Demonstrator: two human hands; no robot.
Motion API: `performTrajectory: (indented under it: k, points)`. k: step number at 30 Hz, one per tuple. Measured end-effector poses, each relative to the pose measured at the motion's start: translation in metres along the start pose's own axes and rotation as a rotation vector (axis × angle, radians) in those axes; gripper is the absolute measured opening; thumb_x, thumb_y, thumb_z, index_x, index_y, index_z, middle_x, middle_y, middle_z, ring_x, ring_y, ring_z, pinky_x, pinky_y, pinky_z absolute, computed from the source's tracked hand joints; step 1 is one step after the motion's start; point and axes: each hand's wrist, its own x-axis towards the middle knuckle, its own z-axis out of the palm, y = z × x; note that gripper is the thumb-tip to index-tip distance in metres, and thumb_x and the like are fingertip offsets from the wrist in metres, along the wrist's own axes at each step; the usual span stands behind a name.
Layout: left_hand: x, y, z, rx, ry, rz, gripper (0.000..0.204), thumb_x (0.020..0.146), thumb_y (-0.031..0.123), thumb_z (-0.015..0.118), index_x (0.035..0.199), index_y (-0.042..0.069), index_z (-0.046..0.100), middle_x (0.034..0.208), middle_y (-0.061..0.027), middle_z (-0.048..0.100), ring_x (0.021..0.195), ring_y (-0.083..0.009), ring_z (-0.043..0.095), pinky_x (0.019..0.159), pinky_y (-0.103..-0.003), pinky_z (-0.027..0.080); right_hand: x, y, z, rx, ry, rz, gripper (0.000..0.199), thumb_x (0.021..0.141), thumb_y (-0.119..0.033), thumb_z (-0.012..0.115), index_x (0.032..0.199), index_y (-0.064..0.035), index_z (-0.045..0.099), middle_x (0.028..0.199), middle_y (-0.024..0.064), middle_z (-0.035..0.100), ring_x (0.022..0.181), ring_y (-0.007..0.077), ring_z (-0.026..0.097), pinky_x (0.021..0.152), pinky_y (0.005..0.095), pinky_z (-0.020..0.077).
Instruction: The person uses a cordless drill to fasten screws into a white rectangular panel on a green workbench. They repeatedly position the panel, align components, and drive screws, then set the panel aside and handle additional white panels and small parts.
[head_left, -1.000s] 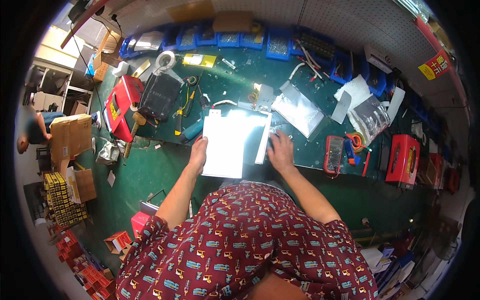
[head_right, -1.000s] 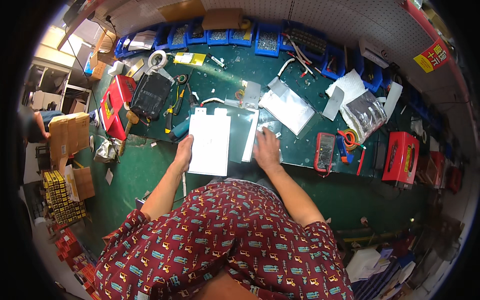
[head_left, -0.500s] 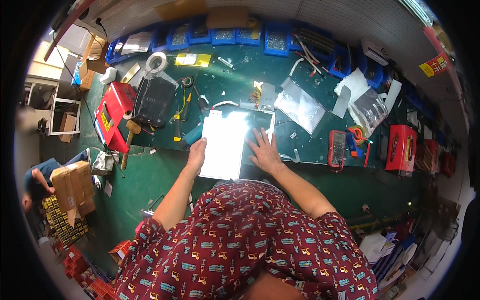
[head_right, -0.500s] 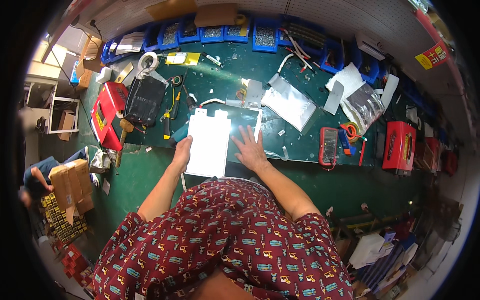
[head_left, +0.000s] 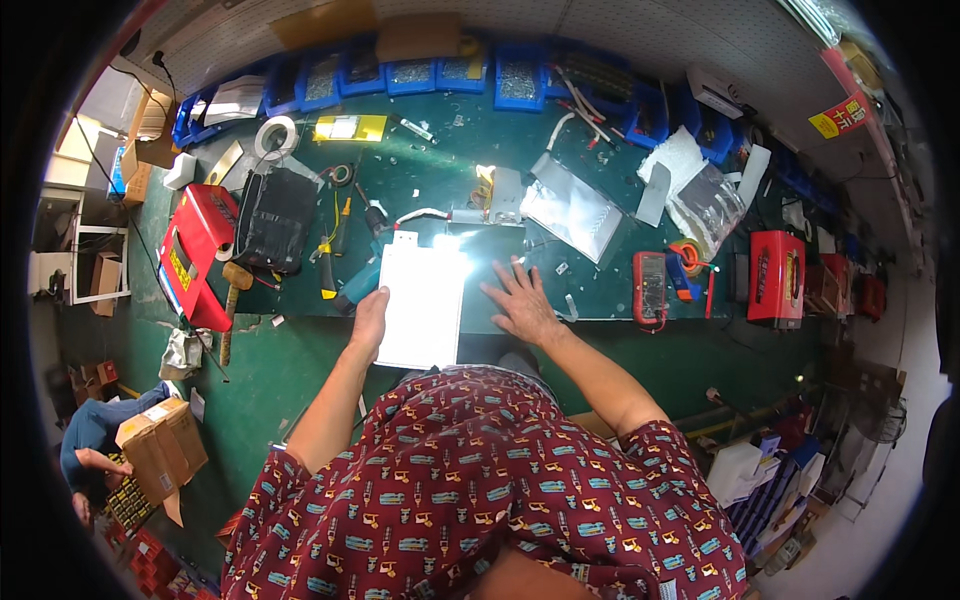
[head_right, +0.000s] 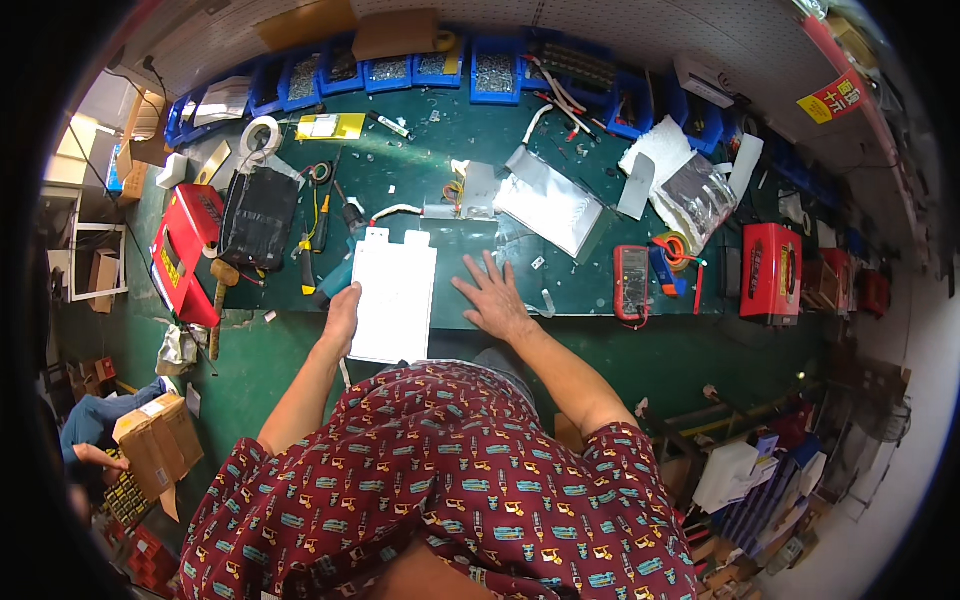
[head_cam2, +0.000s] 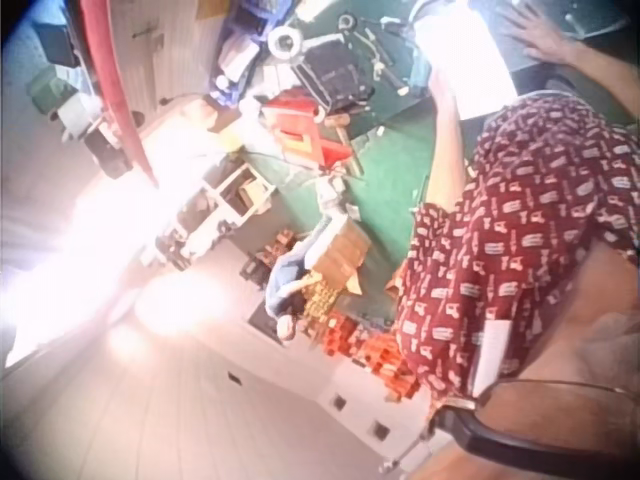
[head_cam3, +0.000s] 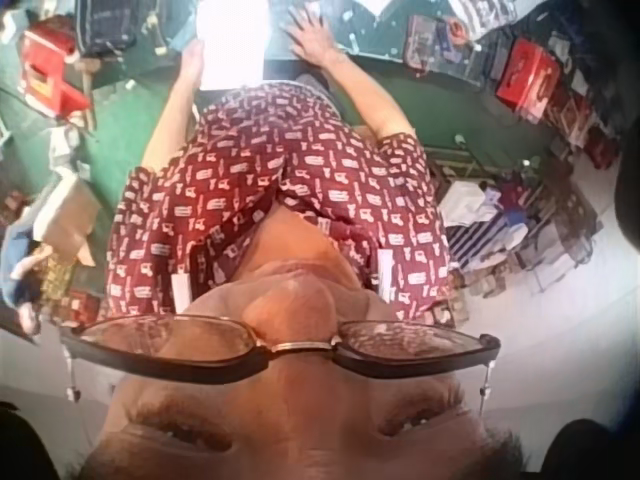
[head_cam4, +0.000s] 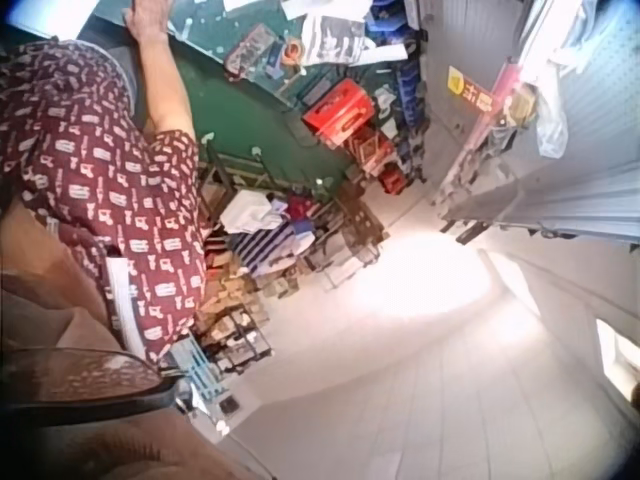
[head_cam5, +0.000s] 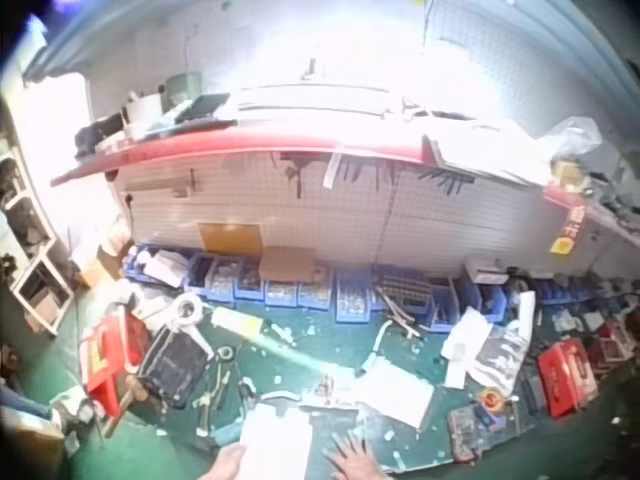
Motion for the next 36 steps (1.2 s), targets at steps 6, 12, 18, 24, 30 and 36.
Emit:
performTrajectory:
  k: [6, 12, 18, 24, 30, 36]
  points:
    - [0.007, -0.010, -0.008, 0.067, -0.048, -0.011, 0.049, 0.107, 0.035, 0.040, 0.128, -0.006, 0.056, 0.117, -0.0141, 0.067, 0.105, -0.0205, 0.064, 0.095, -0.033, 0.049, 0.006, -0.007, -0.002, 0.009, 0.011, 0.013, 0.070, 0.079, -0.025, 0.079, 0.143, -0.0199, 0.052, 0.163, 0.0138, 0.022, 0.151, 0.0427, 0.014, 0.117, 0.0674, 0.0187]
    - [0.003, -0.007, -0.002, -0.007, -0.008, -0.018, 0.044, 0.106, 0.032, 0.045, 0.117, -0.006, 0.063, 0.108, -0.0095, 0.067, 0.099, -0.0168, 0.062, 0.091, -0.031, 0.047, 0.007, -0.011, -0.003, -0.006, -0.007, 0.034, 0.069, 0.080, -0.025, 0.078, 0.143, -0.0189, 0.051, 0.163, 0.0147, 0.022, 0.151, 0.0419, 0.014, 0.116, 0.0690, 0.0180]
    - [-0.007, 0.004, 0.003, 0.021, 0.004, -0.016, 0.045, 0.106, 0.032, 0.045, 0.119, -0.007, 0.063, 0.111, -0.0106, 0.068, 0.102, -0.0176, 0.062, 0.094, -0.031, 0.046, 0.009, -0.012, -0.005, 0.001, -0.015, 0.034, 0.068, 0.079, -0.026, 0.077, 0.142, -0.0170, 0.052, 0.163, 0.0154, 0.023, 0.151, 0.0409, 0.016, 0.116, 0.0701, 0.0176]
    - [-0.010, 0.001, 0.009, -0.028, -0.005, 0.013, 0.044, 0.106, 0.031, 0.045, 0.119, -0.007, 0.063, 0.111, -0.0104, 0.068, 0.103, -0.0175, 0.061, 0.095, -0.031, 0.045, 0.030, 0.006, -0.001, 0.113, 0.432, -0.002, 0.038, 0.077, -0.014, 0.074, 0.114, -0.0080, 0.065, 0.129, 0.0139, 0.059, 0.123, 0.0338, 0.051, 0.101, 0.0485, 0.0410]
    - [0.006, -0.024, 0.011, 0.120, -0.027, 0.147, 0.041, 0.105, 0.030, 0.046, 0.113, -0.005, 0.065, 0.104, -0.0074, 0.068, 0.099, -0.0153, 0.060, 0.091, -0.030, 0.046, 0.092, 0.017, -0.038, 0.051, 0.536, 0.105, 0.028, 0.077, -0.013, 0.074, 0.105, -0.0096, 0.070, 0.102, 0.0090, 0.060, 0.101, 0.0311, 0.054, 0.087, 0.0438, 0.0442]
    - [0.005, -0.027, 0.032, 0.259, -0.014, 0.138, 0.043, 0.105, 0.033, 0.045, 0.113, -0.005, 0.063, 0.099, -0.0080, 0.066, 0.091, -0.0153, 0.059, 0.085, -0.031, 0.046, 0.127, 0.034, -0.036, -0.145, 0.420, 0.065, 0.010, 0.084, -0.017, 0.068, 0.087, -0.0081, 0.074, 0.092, 0.0088, 0.062, 0.098, 0.0281, 0.057, 0.082, 0.0441, 0.0413]
